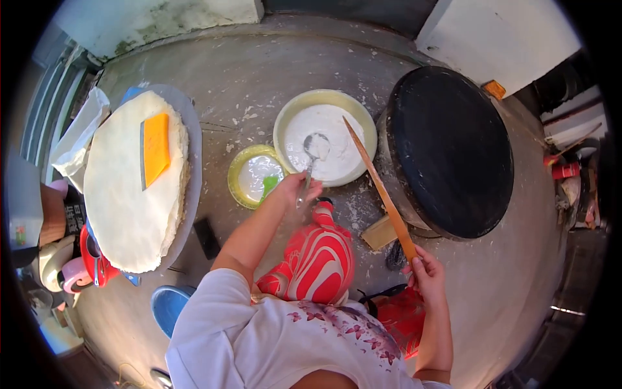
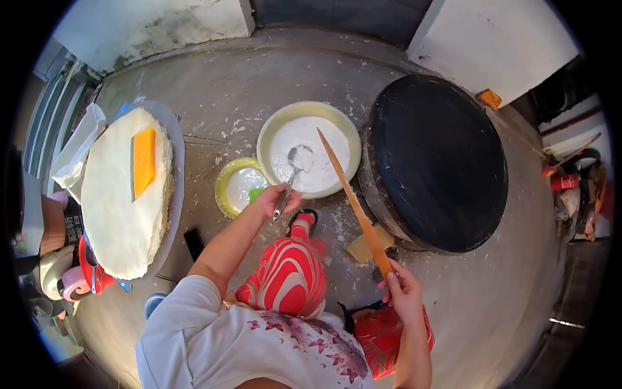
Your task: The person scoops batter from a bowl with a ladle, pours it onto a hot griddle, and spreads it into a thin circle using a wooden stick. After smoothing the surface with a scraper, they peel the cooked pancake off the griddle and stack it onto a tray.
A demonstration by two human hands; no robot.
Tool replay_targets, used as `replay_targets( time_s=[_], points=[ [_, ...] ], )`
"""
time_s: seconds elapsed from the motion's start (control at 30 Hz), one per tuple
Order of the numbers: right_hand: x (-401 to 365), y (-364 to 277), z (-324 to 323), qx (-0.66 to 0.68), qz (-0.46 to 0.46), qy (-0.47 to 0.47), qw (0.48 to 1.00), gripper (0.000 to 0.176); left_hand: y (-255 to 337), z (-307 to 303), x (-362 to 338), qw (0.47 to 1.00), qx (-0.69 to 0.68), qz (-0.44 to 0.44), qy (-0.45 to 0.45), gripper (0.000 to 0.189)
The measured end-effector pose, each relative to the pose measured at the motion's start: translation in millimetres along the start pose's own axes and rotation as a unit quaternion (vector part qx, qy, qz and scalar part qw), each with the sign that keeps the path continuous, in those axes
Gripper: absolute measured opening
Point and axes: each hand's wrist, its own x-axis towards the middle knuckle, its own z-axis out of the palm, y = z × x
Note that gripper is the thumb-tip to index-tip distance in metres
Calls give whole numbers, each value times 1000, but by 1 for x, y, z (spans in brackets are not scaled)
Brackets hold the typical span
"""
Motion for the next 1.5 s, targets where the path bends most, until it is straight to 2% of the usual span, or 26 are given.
replay_targets(
  time_s=[0.07, 0.1, 0.13, 0.17, 0.2, 0.27, 0.3, 0.33, 0.37, 0.43, 0.57, 0.63, 0.67, 0.77, 0.83, 0.87, 0.93, 1.0, 1.07, 1.1, 1.2, 1.23, 1.33, 1.43, 1.47, 1.5],
  points=[
    [-8, 4, -7, 36, -15, 15, 999, 31, 13, -16, 19, 994, 6, -91, -53, 35],
    [-12, 9, -10, 42, -16, 18, 999, 31, 14, -5, 17, 996, 51, -43, 57, 34],
    [-14, 13, -13, 40, -25, 31, 998, 31, 9, 8, -1, 996, 57, -43, 58, 34],
    [-15, 16, -15, 37, -34, 43, 998, 31, -2, 14, -18, 960, 249, 83, 95, 34],
    [-15, 18, -17, 41, -34, 44, 998, 31, -12, 18, -33, 872, 427, 204, 127, 34],
    [-15, 23, -19, 47, -33, 49, 997, 32, -20, 5, -39, 849, 465, 225, 111, 30],
    [-14, 26, -18, 52, -29, 48, 997, 32, -24, -14, -23, 696, 605, 361, 136, 29],
    [-12, 29, -18, 62, -37, 60, 996, 31, -27, -12, -28, 501, 708, 474, 152, 27],
    [-11, 31, -16, 71, -46, 71, 994, 31, -24, -9, -32, 499, 710, 471, 156, 27],
    [-11, 40, -14, 60, -70, 68, 993, 31, -8, 17, -41, 390, 876, 149, 242, 25],
    [-16, 42, -16, 34, -90, 68, 993, 31, 19, 44, -43, 355, 873, 184, 279, 24],
    [-19, 42, -15, 40, -82, 72, 993, 31, 12, 30, -25, 445, 790, 256, 335, 24],
    [-19, 41, -15, 42, -79, 74, 993, 32, 6, 4, 4, 435, 815, 219, 315, 24],
    [-19, 46, -18, 43, -86, 74, 993, 32, -5, 32, -32, 419, 850, 201, 248, 25],
    [-22, 45, -20, 42, -74, 70, 994, 32, 9, 30, -55, 488, 800, 231, 262, 25],
    [-23, 44, -22, 40, -67, 65, 995, 32, 8, 25, -53, 489, 800, 229, 262, 25],
    [-22, 48, -23, 41, -71, 66, 994, 32, 0, 12, -44, 475, 780, 229, 336, 26],
    [-18, 48, -24, 45, -83, 75, 993, 32, -1, 19, -33, 452, 802, 237, 310, 27],
    [-21, 49, -24, 47, -76, 69, 994, 32, 8, 42, -29, 484, 812, 234, 229, 27],
    [-22, 48, -24, 46, -71, 69, 994, 32, 9, 59, -30, 513, 778, 273, 240, 27],
    [-22, 43, -22, 55, -69, 59, 994, 33, 8, 56, 10, 513, 740, 307, 306, 26],
    [-22, 43, -21, 55, -73, 62, 994, 33, 1, 49, 16, 435, 810, 265, 291, 24],
    [-22, 40, -25, 59, -84, 64, 993, 33, 4, 27, -5, 442, 839, 217, 229, 23],
    [-26, 42, -24, 71, -67, 59, 993, 34, 25, 19, -50, 528, 764, 257, 269, 24],
    [-26, 42, -25, 72, -58, 54, 994, 34, 23, 13, -47, 527, 764, 255, 271, 24],
    [-26, 42, -25, 74, -59, 53, 994, 34, 20, 5, -37, 484, 795, 229, 285, 24]
  ],
)
